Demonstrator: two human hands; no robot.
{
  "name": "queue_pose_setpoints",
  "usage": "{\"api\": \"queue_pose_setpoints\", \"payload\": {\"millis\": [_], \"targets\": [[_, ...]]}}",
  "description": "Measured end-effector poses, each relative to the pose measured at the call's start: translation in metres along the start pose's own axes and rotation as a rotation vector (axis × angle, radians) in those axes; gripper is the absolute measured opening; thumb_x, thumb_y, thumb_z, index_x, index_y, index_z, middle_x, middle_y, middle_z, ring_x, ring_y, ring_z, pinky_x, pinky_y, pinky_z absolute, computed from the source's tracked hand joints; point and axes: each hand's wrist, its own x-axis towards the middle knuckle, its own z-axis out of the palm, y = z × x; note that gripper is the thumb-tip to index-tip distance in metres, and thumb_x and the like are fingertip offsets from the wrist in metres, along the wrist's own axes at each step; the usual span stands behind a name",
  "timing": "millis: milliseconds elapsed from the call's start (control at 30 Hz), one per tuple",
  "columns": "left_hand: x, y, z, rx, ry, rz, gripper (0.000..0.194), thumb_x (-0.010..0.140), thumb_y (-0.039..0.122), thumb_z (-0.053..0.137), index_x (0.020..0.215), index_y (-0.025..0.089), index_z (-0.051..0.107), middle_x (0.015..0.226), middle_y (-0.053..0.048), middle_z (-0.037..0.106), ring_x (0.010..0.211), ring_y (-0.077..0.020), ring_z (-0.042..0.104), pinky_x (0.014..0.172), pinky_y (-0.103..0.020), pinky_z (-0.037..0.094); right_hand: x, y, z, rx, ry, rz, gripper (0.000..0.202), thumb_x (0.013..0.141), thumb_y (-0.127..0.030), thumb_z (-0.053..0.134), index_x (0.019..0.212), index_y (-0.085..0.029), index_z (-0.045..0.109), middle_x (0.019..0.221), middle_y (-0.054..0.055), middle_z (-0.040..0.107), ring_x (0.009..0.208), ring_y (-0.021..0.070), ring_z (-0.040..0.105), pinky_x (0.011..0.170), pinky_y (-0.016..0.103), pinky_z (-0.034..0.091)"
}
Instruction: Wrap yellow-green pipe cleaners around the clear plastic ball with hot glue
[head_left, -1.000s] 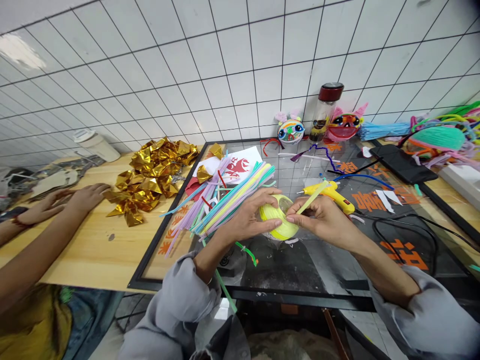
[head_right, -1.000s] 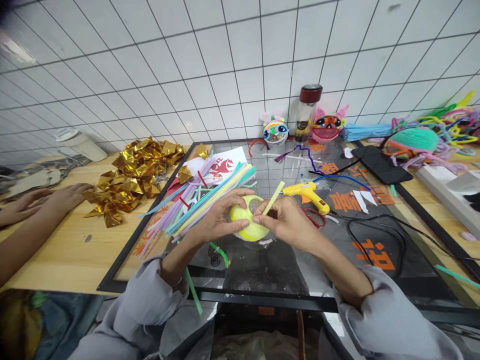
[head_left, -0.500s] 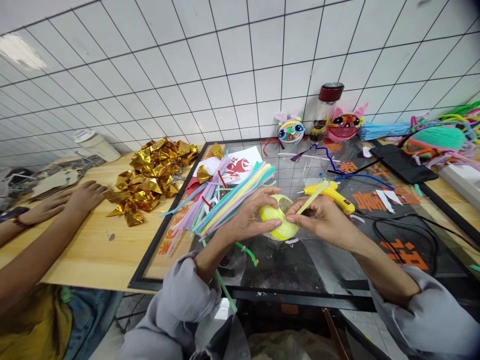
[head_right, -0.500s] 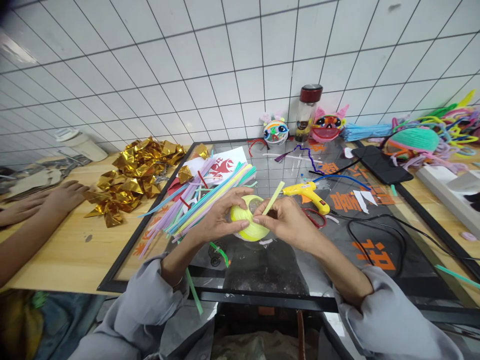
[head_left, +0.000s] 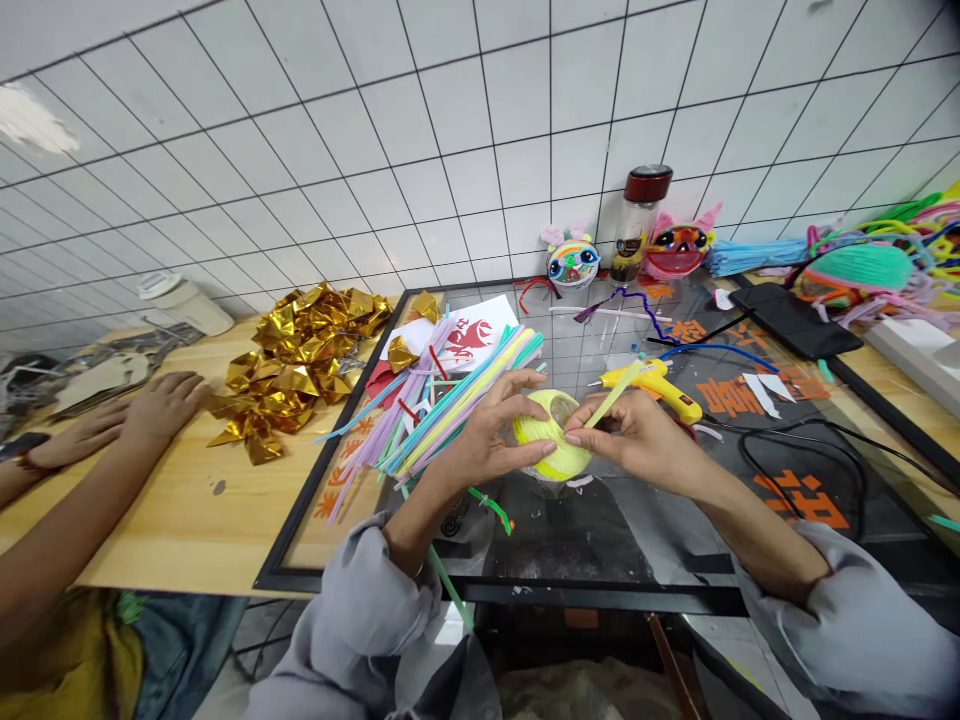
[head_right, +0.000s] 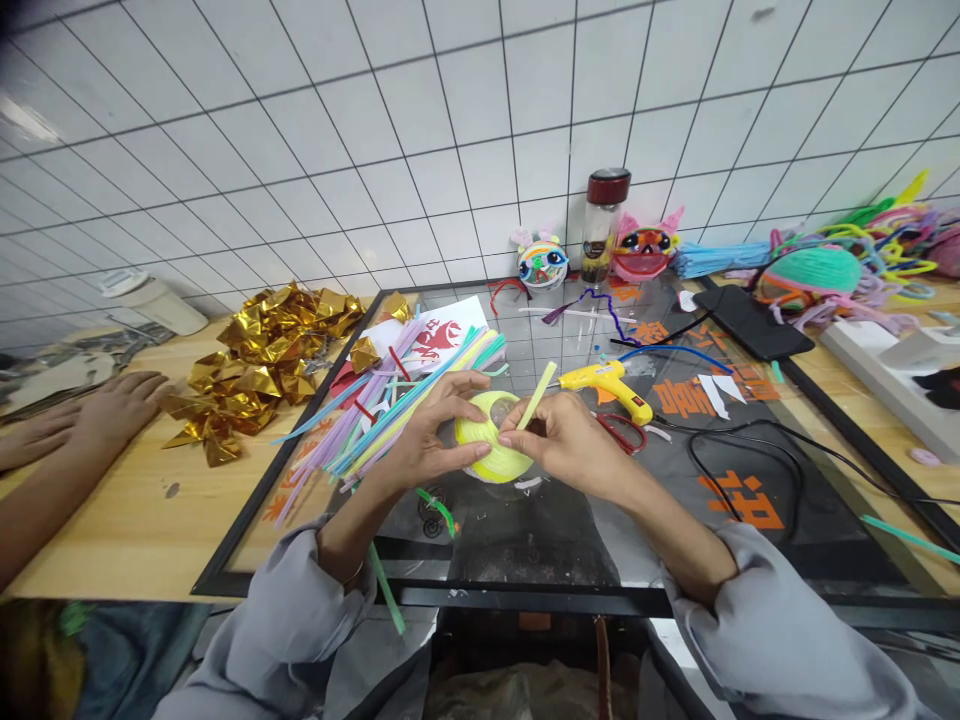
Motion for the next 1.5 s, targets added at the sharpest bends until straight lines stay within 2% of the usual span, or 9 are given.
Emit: {"api": "queue_pose_setpoints", "payload": {"millis": [233,733,967,1100,1500], "targets": [[0.001,0.001,-0.003,0.078,0.011,0.075,0.023,0.087,0.03,0.076,0.104,0.022,0.063,0.133,-0.014,0.057,0.13,-0.0268,0.058,0.11,-0.05,0.05,0.0,0.001,0.0,-0.005,-0.006,-0.004,0.028,0.082,-0.041,0.064,0.077,-0.015,0.074,0.074,0.004,0.07,0.069,0.0179,0.061,0.064,0.03,0.045],[0.001,0.005,0.0,0.093,0.013,0.083,0.02,0.089,0.028,0.073,0.103,0.02,0.061,0.13,-0.014,0.059,0.124,-0.0253,0.061,0.106,-0.047,0.051,-0.001,0.0,-0.002,0.038,-0.012,-0.004,0.024,0.08,-0.04,0.068,0.078,-0.017,0.074,0.074,0.005,0.071,0.068,0.0176,0.061,0.064,0.03,0.046],[0.003,0.006,0.002,0.079,0.027,0.095,0.017,0.09,0.029,0.07,0.101,0.021,0.06,0.127,-0.014,0.06,0.123,-0.0251,0.062,0.103,-0.047,0.052,-0.003,-0.002,-0.006,0.037,-0.033,-0.065,0.016,0.081,-0.033,0.073,0.079,-0.017,0.076,0.082,0.007,0.074,0.076,0.0184,0.065,0.068,0.03,0.05],[0.002,0.007,0.004,0.053,0.034,0.048,0.017,0.09,0.03,0.07,0.099,0.02,0.059,0.127,-0.014,0.061,0.123,-0.0258,0.062,0.103,-0.048,0.051,-0.003,0.001,-0.005,0.025,-0.024,-0.098,0.016,0.082,-0.032,0.072,0.08,-0.018,0.078,0.081,0.006,0.074,0.076,0.0177,0.064,0.067,0.029,0.05],[-0.002,0.003,0.023,0.024,0.211,0.012,0.015,0.093,0.033,0.067,0.092,0.02,0.059,0.119,-0.011,0.064,0.112,-0.0222,0.065,0.096,-0.042,0.052,0.0,0.007,0.001,0.021,0.011,-0.158,0.02,0.084,-0.037,0.073,0.079,-0.018,0.078,0.081,0.007,0.075,0.074,0.0181,0.065,0.065,0.029,0.05]]}}
